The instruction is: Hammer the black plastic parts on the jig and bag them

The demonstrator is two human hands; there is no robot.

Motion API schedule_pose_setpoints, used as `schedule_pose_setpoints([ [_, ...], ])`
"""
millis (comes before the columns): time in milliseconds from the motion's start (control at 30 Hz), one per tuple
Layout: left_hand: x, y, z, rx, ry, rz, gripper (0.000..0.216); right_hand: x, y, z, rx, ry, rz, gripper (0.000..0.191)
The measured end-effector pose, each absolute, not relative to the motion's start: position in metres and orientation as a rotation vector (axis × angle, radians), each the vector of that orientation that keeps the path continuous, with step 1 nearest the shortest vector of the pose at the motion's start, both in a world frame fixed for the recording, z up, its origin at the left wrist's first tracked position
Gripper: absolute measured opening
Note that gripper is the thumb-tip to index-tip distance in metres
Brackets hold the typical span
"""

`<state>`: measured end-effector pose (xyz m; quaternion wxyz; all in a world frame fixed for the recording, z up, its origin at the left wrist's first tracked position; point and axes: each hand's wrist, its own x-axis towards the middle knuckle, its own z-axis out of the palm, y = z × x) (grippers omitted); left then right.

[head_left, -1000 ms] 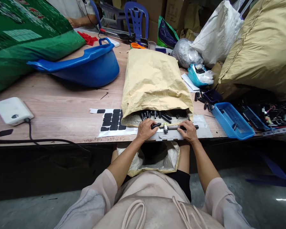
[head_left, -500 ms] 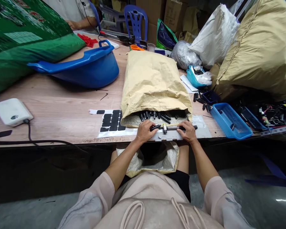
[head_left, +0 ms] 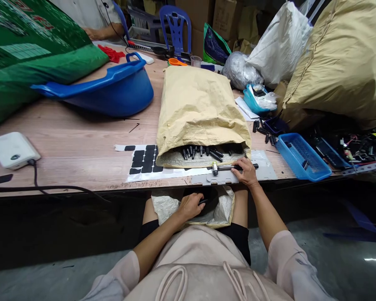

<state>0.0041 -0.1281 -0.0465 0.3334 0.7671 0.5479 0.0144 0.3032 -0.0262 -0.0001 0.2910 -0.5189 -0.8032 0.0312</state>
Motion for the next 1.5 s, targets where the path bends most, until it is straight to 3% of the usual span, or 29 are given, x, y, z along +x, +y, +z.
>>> schedule_pose_setpoints([
  [133,0.003,-0.124,-0.028,2.034,1.335,0.118,0.02,0.303,-0.026,0.0,-1.362,-2.133,0.077,0.012],
  [233,0.008,-0.114,0.002,2.035,1.259,0.382,0.011,0.303,-0.026,0.0,-1.362,-2.135,0.087,0.012],
  [400,0.03,-0.058,0.049,2.043,1.381,0.76,0.016,0.304,-0.027,0.0,-1.365,-2.147,0.098,0.014],
  [600,0.065,0.006,0.062,2.1,1.596,0.442,0.028,0.305,-0.027,0.0,-1.351,-2.144,0.088,0.014],
  [833,0.074,0.008,0.062,1.911,1.889,0.211,0.036,0.303,-0.028,0.003,-1.356,-2.138,0.117,0.013],
  [1500,0.071,0.017,0.053,1.693,1.971,0.491,0.026,0.307,-0.031,0.007,-1.378,-2.137,0.2,0.013],
])
